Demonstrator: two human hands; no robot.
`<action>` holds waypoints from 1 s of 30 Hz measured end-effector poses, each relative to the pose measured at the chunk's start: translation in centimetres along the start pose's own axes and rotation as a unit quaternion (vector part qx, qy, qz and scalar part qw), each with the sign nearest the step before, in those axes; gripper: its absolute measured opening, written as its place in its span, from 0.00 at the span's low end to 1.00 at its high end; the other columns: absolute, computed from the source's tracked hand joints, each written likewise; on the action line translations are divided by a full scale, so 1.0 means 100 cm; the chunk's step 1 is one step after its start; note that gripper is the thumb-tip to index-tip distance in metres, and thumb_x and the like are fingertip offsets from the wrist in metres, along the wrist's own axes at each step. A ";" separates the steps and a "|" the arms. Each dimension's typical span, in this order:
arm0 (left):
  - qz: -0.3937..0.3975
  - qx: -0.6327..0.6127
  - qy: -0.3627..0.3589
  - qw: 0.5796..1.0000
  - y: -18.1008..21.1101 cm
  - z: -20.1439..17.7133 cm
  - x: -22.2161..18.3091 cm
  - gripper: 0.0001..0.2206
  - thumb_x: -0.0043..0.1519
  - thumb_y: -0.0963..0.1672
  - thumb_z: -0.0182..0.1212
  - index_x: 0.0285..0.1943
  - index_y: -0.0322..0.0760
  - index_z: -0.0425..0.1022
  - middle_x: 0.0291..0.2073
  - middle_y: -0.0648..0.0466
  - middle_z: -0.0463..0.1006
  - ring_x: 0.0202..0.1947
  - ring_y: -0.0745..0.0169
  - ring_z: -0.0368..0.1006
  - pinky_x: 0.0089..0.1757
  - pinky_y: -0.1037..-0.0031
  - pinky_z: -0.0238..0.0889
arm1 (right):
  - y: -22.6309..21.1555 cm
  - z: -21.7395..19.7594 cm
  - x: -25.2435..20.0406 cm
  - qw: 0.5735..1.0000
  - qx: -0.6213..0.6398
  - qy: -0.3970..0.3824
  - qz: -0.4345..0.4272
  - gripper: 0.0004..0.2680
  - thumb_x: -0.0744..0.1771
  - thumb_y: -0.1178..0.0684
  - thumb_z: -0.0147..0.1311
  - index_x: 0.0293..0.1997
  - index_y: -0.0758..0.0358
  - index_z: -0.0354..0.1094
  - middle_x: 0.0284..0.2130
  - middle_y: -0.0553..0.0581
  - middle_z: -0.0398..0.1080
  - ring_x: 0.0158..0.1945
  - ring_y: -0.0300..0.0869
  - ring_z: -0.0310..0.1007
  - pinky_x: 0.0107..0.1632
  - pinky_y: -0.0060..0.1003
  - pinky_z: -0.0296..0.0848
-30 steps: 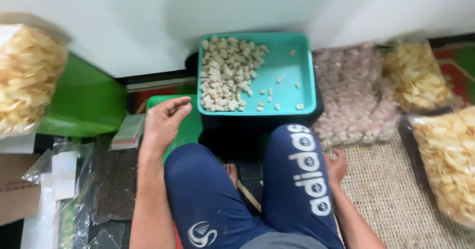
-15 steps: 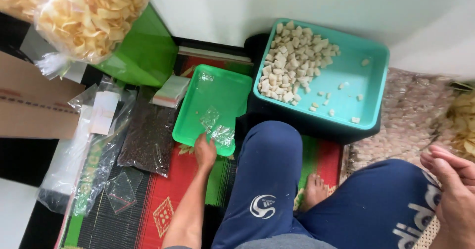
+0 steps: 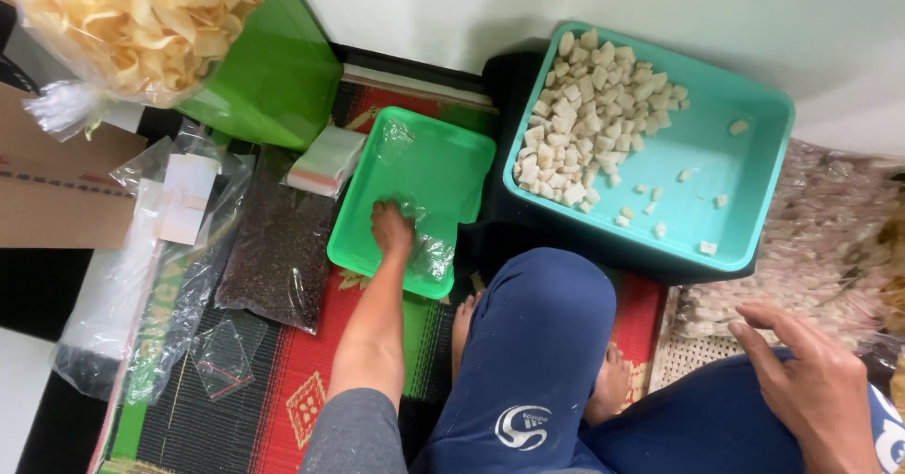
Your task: The person sits on a mat and repeatedly picks small white food pieces from a teal tray, places them into small clear plastic bags, and sets the filled bags aside. The person handles the food by hand and uses no tools.
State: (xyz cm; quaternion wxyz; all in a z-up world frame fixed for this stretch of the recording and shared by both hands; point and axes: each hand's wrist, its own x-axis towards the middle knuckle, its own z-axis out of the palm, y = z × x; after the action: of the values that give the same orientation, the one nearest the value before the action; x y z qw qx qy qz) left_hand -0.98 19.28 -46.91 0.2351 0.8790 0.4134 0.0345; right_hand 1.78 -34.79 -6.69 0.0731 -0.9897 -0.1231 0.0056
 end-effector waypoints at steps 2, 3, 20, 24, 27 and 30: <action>-0.008 0.019 -0.001 1.000 -0.001 0.008 0.006 0.12 0.54 0.40 0.64 0.47 0.34 0.76 0.46 0.39 0.74 0.48 0.33 0.72 0.42 0.48 0.69 | -0.001 0.001 0.005 0.998 -0.026 -0.040 0.033 0.09 0.68 0.44 0.59 0.53 0.42 0.78 0.53 0.40 0.79 0.53 0.38 0.79 0.51 0.36 0.73; -0.040 0.052 -0.034 0.997 0.003 0.005 0.007 0.11 0.59 0.41 0.62 0.49 0.32 0.78 0.52 0.38 0.73 0.50 0.35 0.71 0.44 0.49 0.69 | -0.002 0.003 0.008 0.998 -0.021 -0.040 0.035 0.09 0.69 0.43 0.59 0.52 0.43 0.78 0.52 0.40 0.79 0.54 0.39 0.79 0.52 0.37 0.73; -0.024 -0.697 -0.138 0.704 0.305 -0.253 -0.140 0.20 0.56 0.38 0.73 0.56 0.31 0.73 0.32 0.52 0.82 0.28 0.68 0.80 0.31 0.77 0.80 | -0.171 -0.015 0.085 0.839 0.523 -0.100 -0.113 0.12 0.61 0.58 0.69 0.48 0.62 0.80 0.41 0.63 0.82 0.49 0.49 0.81 0.55 0.49 0.76; 0.025 -0.681 -0.138 0.719 0.361 -0.271 -0.176 0.14 0.55 0.40 0.76 0.47 0.31 0.80 0.29 0.49 0.84 0.26 0.67 0.80 0.30 0.77 0.79 | -0.181 -0.016 0.079 0.740 0.670 0.006 -0.069 0.09 0.65 0.60 0.64 0.50 0.66 0.78 0.39 0.60 0.81 0.46 0.39 0.79 0.56 0.43 0.77; 0.028 -0.676 -0.172 0.716 0.378 -0.264 -0.192 0.12 0.57 0.42 0.76 0.44 0.31 0.80 0.27 0.48 0.83 0.26 0.66 0.80 0.31 0.77 0.79 | -0.152 -0.001 0.085 0.718 0.690 0.075 -0.041 0.05 0.68 0.60 0.60 0.45 0.69 0.77 0.35 0.60 0.80 0.43 0.38 0.78 0.56 0.41 0.77; 0.050 -0.662 -0.243 0.707 0.387 -0.259 -0.192 0.14 0.55 0.43 0.78 0.43 0.31 0.80 0.27 0.47 0.83 0.27 0.63 0.82 0.30 0.76 0.79 | -0.120 -0.001 0.097 0.707 0.699 0.104 -0.021 0.03 0.68 0.59 0.60 0.42 0.69 0.76 0.32 0.61 0.78 0.41 0.40 0.79 0.54 0.40 0.76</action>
State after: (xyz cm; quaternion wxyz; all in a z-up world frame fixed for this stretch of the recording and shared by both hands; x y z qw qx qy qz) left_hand 7.32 -6.23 -4.26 0.8472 0.4947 0.1680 0.0962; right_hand 8.28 -20.89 -4.73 0.7567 -0.6466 -0.0958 -0.0147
